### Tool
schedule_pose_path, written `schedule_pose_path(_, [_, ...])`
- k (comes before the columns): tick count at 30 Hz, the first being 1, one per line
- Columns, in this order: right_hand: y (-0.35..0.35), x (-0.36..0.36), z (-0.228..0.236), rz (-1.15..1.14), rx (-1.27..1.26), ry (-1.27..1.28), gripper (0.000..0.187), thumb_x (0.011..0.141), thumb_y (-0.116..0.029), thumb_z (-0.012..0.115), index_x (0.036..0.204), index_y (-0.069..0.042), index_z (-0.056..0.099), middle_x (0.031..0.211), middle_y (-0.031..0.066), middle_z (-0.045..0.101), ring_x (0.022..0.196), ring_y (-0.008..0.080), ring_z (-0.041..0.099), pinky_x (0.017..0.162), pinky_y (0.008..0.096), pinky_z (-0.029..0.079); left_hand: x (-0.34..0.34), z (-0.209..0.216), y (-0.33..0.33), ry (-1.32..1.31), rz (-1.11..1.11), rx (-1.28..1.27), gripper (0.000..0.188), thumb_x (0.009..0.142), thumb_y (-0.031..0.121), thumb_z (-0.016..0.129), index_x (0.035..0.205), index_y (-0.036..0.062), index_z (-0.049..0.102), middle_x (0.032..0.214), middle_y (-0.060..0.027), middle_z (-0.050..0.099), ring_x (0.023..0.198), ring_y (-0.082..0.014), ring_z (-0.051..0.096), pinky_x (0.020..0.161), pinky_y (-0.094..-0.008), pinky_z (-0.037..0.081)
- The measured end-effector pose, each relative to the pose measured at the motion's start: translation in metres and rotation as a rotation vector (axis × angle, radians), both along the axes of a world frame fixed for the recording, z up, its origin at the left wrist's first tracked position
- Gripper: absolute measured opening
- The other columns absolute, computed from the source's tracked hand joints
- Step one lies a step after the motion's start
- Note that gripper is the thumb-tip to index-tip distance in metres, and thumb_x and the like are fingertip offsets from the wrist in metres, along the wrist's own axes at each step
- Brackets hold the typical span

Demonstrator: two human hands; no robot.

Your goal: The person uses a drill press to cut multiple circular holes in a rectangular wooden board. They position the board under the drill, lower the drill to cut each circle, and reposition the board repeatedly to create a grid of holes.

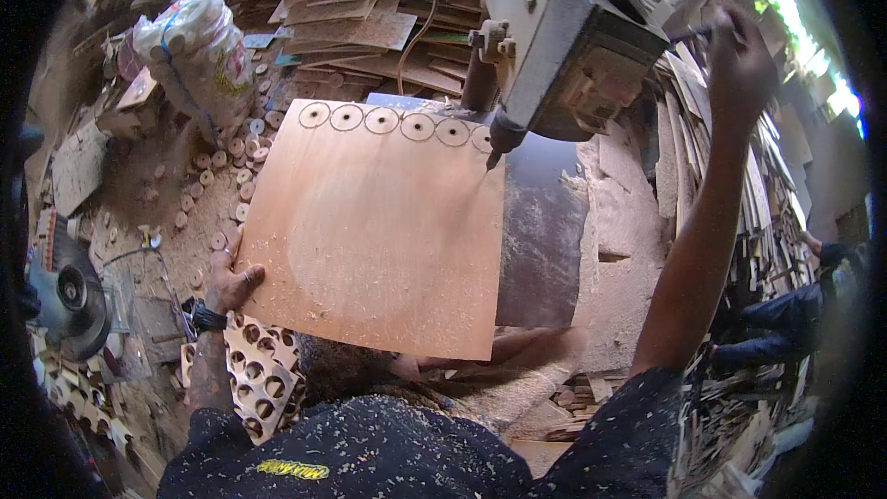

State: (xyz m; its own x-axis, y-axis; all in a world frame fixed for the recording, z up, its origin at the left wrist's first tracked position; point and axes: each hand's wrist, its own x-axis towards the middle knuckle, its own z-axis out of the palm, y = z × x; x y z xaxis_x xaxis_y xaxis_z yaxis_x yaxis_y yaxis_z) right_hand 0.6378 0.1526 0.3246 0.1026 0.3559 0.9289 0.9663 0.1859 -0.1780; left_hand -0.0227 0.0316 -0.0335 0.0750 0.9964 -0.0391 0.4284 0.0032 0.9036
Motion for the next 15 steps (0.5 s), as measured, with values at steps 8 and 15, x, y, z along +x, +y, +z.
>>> schedule_pose_path(8, [-0.141, -0.051, -0.119, -0.098, -0.258, -0.096, 0.020, 0.093, -0.022, 0.071, 0.089, -0.003, 0.073, 0.075, 0.0076, 0.067, 0.071, 0.0192, 0.069, 0.065, 0.0335, 0.054, 0.024, 0.008, -0.019, 0.396, 0.172, 0.021, 0.086, 0.094, 0.055, 0.067, 0.159, 0.0064, 0.037, 0.127, -0.0299, 0.066, 0.112, -0.0392, 0.068, 0.100, -0.0448, 0.051])
schedule_pose_path(15, [-0.102, -0.064, -0.108, -0.434, -0.611, -0.157, 0.050, 0.103, -0.043, 0.057, 0.078, -0.001, 0.069, 0.072, 0.0230, 0.064, 0.070, 0.0383, 0.069, 0.065, 0.0487, 0.051, 0.042, 0.023, -0.020, 0.424, 0.230, 0.014, 0.082, 0.095, 0.050, 0.067, 0.160, 0.0100, 0.035, 0.115, -0.0282, 0.072, 0.106, -0.0405, 0.072, 0.094, -0.0448, 0.055])
